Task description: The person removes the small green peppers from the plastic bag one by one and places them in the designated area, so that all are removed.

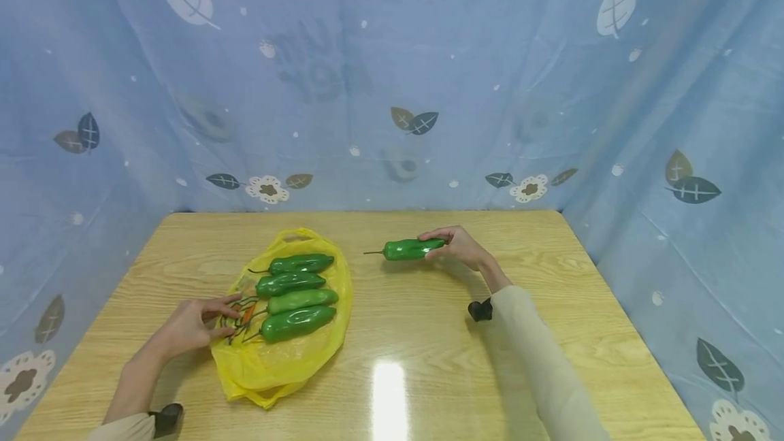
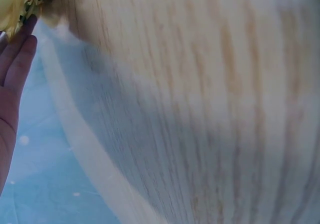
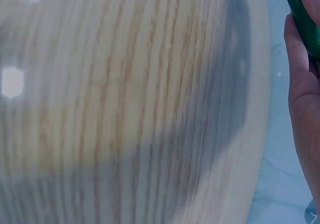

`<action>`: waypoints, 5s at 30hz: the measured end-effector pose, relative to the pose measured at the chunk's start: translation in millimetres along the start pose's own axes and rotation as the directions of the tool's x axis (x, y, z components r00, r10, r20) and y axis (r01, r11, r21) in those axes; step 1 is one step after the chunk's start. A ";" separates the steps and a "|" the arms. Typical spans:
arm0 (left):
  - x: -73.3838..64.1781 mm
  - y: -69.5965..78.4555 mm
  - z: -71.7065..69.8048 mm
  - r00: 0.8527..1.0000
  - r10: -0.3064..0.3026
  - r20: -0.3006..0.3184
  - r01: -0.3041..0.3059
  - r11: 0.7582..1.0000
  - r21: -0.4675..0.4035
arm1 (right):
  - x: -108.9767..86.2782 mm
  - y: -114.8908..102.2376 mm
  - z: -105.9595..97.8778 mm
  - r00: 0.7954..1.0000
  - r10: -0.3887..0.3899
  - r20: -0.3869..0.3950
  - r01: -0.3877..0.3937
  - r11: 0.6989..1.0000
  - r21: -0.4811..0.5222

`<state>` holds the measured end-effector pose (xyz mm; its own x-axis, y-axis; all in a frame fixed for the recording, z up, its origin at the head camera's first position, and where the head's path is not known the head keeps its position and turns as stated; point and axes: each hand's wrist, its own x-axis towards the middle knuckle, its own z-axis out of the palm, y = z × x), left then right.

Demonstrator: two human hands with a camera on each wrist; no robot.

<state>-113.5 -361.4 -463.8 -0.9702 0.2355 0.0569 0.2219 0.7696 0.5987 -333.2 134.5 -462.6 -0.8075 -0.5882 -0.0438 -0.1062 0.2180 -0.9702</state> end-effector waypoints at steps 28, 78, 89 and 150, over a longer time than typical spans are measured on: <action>-1.9 -1.5 1.8 1.000 -0.017 -0.002 0.017 1.000 -0.018 | 19.9 14.8 3.3 0.998 0.002 0.067 0.008 0.989 -0.146; -5.6 -2.7 3.0 1.000 -0.023 -0.018 0.023 1.000 -0.001 | -0.9 -0.3 -19.1 0.994 -0.105 -0.036 0.108 0.990 0.094; -6.9 2.3 -0.1 0.999 -0.013 -0.030 0.014 0.999 0.030 | -24.5 -5.4 -9.7 0.986 -0.164 0.010 0.159 0.968 0.195; -6.8 0.2 1.0 0.999 0.000 -0.040 0.001 1.000 0.016 | -101.6 -53.3 66.9 0.966 -0.181 0.183 0.128 0.955 0.266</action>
<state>-106.8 -362.2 -464.9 -0.9734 0.2111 0.0887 0.2224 0.7792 0.5860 -206.7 130.5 -422.4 -0.6547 -0.7506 0.0893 -0.0507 -0.0743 -0.9959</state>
